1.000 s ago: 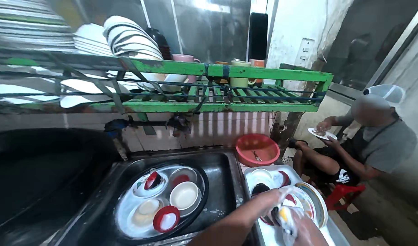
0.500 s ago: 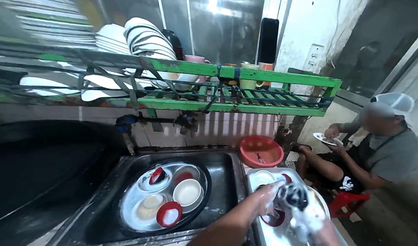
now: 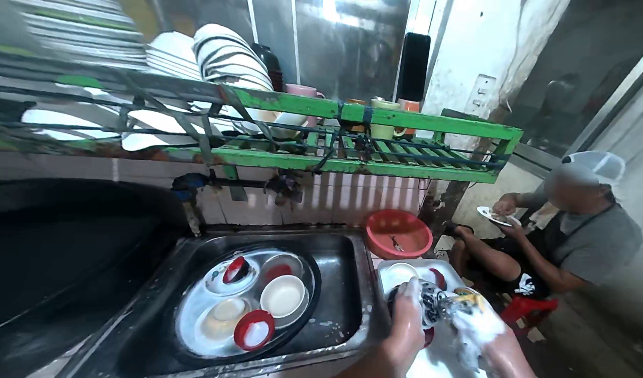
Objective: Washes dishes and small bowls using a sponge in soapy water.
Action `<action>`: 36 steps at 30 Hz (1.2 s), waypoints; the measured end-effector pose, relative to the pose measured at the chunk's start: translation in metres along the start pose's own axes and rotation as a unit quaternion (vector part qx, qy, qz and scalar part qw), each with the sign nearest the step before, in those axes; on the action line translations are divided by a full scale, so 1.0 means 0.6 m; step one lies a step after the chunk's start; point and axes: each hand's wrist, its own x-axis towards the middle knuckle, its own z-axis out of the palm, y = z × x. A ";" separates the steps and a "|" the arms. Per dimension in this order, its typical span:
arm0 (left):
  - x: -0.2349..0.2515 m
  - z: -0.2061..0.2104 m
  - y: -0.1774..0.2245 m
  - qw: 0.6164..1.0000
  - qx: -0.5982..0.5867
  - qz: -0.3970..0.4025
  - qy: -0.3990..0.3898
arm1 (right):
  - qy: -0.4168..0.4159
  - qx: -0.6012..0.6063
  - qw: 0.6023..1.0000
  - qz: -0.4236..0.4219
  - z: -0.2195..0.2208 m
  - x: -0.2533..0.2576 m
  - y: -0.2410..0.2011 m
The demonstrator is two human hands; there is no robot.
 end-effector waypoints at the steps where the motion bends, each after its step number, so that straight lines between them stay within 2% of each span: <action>1: -0.005 0.004 -0.005 0.999 0.049 0.014 -0.008 | -0.010 -0.044 0.999 -0.005 0.004 0.007 -0.004; 3: -0.011 0.006 -0.011 0.988 0.145 0.037 -0.027 | 0.003 -0.064 0.998 -0.006 0.013 0.019 0.004; 6: -0.004 -0.002 0.002 0.975 0.208 0.061 -0.038 | 0.018 -0.085 0.994 -0.064 0.026 -0.001 0.007; 8: 0.005 -0.011 0.014 0.980 0.184 0.062 -0.042 | -0.009 -0.103 0.991 -0.090 0.019 -0.012 0.005; 11: 0.007 -0.015 0.015 0.989 0.132 0.047 -0.045 | -0.043 -0.121 0.991 -0.024 -0.002 0.006 -0.002; 13: 0.006 -0.013 0.013 0.987 0.139 0.049 -0.066 | -0.032 -0.133 0.990 -0.014 -0.003 0.023 -0.008; 14: 0.008 -0.010 0.010 0.985 0.152 0.052 -0.067 | -0.017 -0.142 0.989 -0.035 0.003 0.023 -0.011; 17: 0.017 -0.013 0.014 0.984 0.163 0.041 -0.057 | 0.049 -0.175 0.964 -0.196 0.038 -0.003 -0.008; 20: 0.022 -0.031 0.021 0.996 0.073 0.010 -0.044 | 0.024 -0.180 0.935 -0.304 0.037 -0.013 0.013; 22: 0.027 -0.044 0.021 0.998 -0.032 -0.024 -0.039 | -0.011 -0.154 0.958 -0.241 0.016 -0.010 0.015; 24: 0.034 -0.050 0.024 0.994 -0.100 -0.042 -0.033 | 0.020 -0.077 0.985 -0.153 0.002 -0.003 0.015; 25: 0.033 -0.050 0.026 0.993 -0.105 -0.042 -0.031 | 0.053 -0.039 0.989 -0.136 0.002 -0.003 0.012; 27: 0.019 -0.039 0.027 0.998 -0.047 -0.025 -0.023 | 0.104 -0.014 0.984 -0.142 0.020 -0.003 -0.003; 30: -0.026 -0.002 0.021 0.987 0.148 0.040 -0.040 | 0.115 -0.067 0.979 -0.152 0.061 0.005 -0.034; 33: -0.050 0.012 0.025 0.953 0.287 0.074 -0.059 | 0.066 0.000 0.996 -0.065 0.060 0.044 -0.009; 36: -0.046 0.006 0.028 0.946 0.308 0.083 -0.047 | 0.077 0.029 0.996 -0.045 0.074 0.042 0.007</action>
